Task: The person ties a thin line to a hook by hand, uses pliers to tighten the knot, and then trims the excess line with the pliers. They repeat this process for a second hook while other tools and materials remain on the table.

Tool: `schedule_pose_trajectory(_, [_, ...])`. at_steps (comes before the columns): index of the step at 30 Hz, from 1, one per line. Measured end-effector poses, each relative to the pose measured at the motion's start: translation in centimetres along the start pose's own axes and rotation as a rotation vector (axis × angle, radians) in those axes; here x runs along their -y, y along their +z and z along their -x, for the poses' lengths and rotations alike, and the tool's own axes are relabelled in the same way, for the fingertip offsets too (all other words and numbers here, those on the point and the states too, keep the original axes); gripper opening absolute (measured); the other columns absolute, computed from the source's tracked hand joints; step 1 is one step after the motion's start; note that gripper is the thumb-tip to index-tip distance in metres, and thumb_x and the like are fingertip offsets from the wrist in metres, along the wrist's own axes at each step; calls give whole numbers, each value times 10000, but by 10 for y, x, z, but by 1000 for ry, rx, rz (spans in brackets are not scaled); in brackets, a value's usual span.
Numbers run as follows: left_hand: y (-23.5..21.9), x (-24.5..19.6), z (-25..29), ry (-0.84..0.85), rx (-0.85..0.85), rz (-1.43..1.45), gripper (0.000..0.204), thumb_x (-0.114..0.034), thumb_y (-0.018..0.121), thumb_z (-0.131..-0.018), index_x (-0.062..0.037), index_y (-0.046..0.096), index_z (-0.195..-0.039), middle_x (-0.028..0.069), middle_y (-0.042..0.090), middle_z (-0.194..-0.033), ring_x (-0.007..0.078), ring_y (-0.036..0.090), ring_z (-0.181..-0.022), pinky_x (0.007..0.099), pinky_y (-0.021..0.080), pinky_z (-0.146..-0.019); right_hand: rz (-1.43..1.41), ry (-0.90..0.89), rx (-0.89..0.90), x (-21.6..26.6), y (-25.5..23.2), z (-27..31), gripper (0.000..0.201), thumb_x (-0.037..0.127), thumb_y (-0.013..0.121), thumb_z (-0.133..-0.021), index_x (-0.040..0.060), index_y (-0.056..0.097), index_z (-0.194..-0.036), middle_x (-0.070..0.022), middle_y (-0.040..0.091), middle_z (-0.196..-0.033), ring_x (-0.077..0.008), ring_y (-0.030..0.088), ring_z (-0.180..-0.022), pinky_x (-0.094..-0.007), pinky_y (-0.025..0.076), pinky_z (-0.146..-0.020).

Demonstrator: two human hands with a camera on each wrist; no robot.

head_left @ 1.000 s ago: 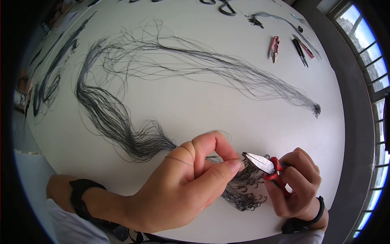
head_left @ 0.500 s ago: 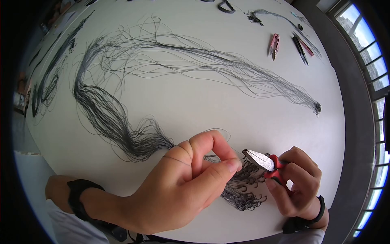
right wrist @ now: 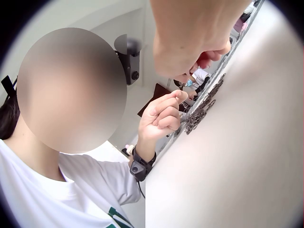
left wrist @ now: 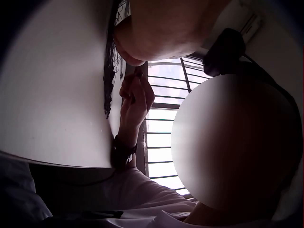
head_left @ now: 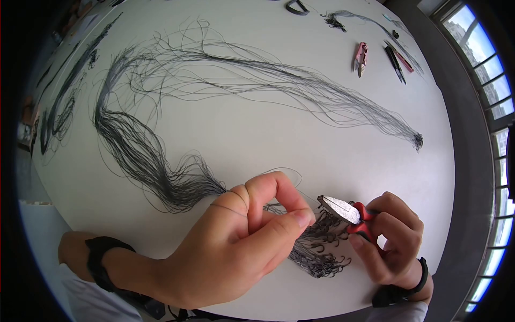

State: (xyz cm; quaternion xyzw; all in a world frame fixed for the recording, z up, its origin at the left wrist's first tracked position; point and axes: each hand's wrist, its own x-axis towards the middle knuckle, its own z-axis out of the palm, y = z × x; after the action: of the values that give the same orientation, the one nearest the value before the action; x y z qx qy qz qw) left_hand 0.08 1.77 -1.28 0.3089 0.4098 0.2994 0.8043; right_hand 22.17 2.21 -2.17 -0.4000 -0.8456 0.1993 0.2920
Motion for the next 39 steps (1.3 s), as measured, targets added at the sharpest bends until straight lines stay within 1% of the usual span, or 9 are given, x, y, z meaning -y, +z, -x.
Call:
schedule_pose_trajectory(6, [-3,-5,3,-44,26,29,79,-112,447,-927,-35,452,-943,-32,335,-444,44,263,-370,228,242,-380,7,-114,13,-6,-7,-6,249,105,716,-577,40,477,-558,-98,525,-632,-167,433,-463,-263,322,-395])
schedule_pose_trajectory(10, [-5,-7,3,5,63,-50,68,-113,441,-929,-45,446,-934,-39,341,-431,41,285,-366,204,325,-460,211,83,-63,-15,-7,-5,181,41,697,-615,28,524,-667,-118,557,-778,-252,489,-662,-328,396,-567])
schedule_pose_trajectory(15, [-3,-4,1,90,90,-141,66,-120,436,-932,-57,455,-942,-34,384,-423,36,341,-381,179,410,-617,353,59,-36,-15,-4,-4,182,60,702,-635,25,543,-715,-103,541,-910,-269,491,-796,-372,393,-711])
schedule_pose_trajectory(18, [-1,-4,3,148,117,-184,77,-119,436,-932,-56,473,-956,-11,458,-461,35,378,-404,192,425,-648,342,67,-11,-18,-4,-3,187,79,703,-641,27,554,-741,-109,512,-962,-276,485,-826,-376,391,-735])
schedule_pose_trajectory(23, [5,-3,9,251,143,-198,78,-54,493,-896,-30,524,-963,62,593,-732,48,471,-527,178,417,-563,456,51,49,-13,-11,-5,243,160,722,-656,30,560,-782,-126,477,-1044,-287,471,-956,-379,381,-782])
schedule_pose_trajectory(27, [7,0,13,399,164,-369,75,-33,532,-872,-1,549,-938,56,606,-809,79,580,-667,190,431,-561,429,24,-166,4,-12,-5,264,198,738,-649,36,575,-780,-122,525,-990,-279,506,-902,-360,395,-762])
schedule_pose_trajectory(30, [5,0,13,545,202,-591,69,2,561,-838,4,575,-905,50,618,-789,96,609,-703,204,454,-589,-22,-164,-75,28,-19,-5,231,151,738,-634,61,627,-815,-47,585,-745,-221,533,-690,-295,391,-650])
schedule_pose_trajectory(34, [11,1,17,572,210,-643,68,34,581,-802,12,594,-865,55,628,-755,96,605,-663,210,467,-605,-123,-200,-44,26,-16,0,196,4,670,-633,64,646,-818,-28,597,-740,-182,532,-680,-288,381,-645])
schedule_pose_trajectory(39, [14,-1,18,665,186,-801,85,40,597,-779,15,599,-860,64,632,-729,102,599,-631,210,468,-600,-310,-130,9,24,-16,3,192,-19,640,-630,60,644,-805,-25,596,-732,-180,531,-672,-287,375,-636])
